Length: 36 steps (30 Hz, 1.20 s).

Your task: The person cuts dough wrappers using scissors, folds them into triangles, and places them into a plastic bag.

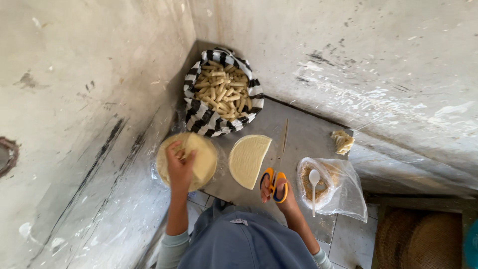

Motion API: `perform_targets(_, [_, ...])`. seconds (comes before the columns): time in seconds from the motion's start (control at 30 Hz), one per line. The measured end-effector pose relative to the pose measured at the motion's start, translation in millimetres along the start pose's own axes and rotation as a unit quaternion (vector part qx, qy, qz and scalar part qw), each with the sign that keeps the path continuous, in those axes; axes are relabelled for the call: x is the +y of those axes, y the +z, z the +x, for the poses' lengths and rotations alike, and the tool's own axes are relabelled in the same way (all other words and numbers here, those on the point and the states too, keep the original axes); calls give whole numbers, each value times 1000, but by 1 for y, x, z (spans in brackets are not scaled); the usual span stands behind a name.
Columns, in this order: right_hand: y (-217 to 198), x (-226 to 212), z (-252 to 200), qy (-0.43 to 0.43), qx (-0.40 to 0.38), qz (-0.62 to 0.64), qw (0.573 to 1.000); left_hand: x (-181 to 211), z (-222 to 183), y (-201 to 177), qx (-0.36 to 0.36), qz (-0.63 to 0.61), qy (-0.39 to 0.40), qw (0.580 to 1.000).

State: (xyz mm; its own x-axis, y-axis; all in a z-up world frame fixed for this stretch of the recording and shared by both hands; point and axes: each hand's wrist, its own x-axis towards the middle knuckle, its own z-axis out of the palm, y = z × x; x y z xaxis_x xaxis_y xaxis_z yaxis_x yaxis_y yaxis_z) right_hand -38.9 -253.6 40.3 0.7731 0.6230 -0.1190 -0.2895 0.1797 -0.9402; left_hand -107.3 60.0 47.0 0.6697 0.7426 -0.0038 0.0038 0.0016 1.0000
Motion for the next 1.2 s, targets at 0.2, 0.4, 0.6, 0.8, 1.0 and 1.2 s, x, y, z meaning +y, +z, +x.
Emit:
perform_targets(0.2, [-3,14,6,3,35,-29,999,-26,-8,-52,44,93,-19,994])
perform_targets(0.4, [-31,18,6,-29,108,-24,993,-41,-15,-67,122,472,242,839])
perform_targets(0.6, [-52,18,-6,-56,195,-26,979,-76,-47,-22,-86,325,296,894])
perform_targets(0.8, [-55,25,-14,-60,235,-19,970,-116,-67,59,-339,359,115,862])
perform_targets(1.0, [-58,27,-19,-65,263,-19,962,-128,-66,80,-218,386,152,883])
perform_targets(1.2, [-56,27,-24,-58,278,-28,958,-134,-62,84,-139,369,318,862])
